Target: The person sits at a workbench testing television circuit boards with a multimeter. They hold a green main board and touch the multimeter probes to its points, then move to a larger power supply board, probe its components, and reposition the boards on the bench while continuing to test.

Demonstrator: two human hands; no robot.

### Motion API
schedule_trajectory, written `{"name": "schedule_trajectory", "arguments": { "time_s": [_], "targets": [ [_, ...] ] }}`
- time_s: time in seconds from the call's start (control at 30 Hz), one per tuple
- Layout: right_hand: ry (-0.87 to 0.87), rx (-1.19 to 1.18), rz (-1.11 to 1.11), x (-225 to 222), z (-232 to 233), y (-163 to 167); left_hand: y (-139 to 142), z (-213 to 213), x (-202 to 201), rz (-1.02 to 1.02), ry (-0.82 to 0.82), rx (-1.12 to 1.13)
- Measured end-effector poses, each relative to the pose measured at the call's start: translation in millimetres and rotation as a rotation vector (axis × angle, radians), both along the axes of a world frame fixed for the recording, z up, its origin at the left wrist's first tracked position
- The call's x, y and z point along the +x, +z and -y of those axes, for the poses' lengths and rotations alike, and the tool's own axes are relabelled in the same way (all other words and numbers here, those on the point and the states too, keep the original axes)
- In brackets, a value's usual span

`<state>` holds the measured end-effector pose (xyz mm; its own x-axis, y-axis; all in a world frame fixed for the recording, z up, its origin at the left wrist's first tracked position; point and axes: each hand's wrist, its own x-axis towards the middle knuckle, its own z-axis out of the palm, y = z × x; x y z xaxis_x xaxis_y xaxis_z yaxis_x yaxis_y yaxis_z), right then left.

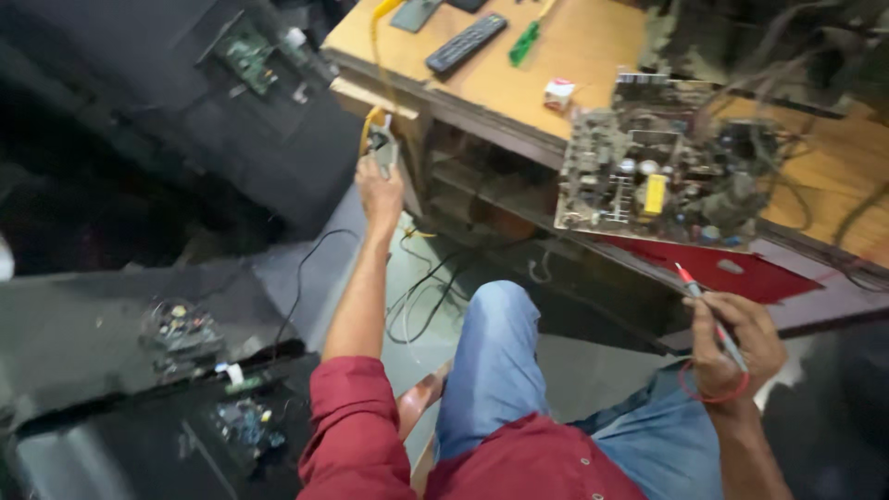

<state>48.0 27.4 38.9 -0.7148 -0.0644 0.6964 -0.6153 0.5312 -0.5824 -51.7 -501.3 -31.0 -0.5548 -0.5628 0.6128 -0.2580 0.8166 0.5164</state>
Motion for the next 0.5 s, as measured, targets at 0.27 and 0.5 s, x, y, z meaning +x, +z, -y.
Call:
{"name": "schedule_trajectory", "arguments": {
  "time_s": [0.27, 0.5],
  "targets": [
    [-0.044, -0.063, 0.040, -7, 0, 14, 18, 14, -41, 0.086, -0.023, 0.110],
    [-0.056, -0.089, 0.060, -9, 5, 14, 3, 26, -42, -0.051, -0.165, 0.119]
  ]
}}
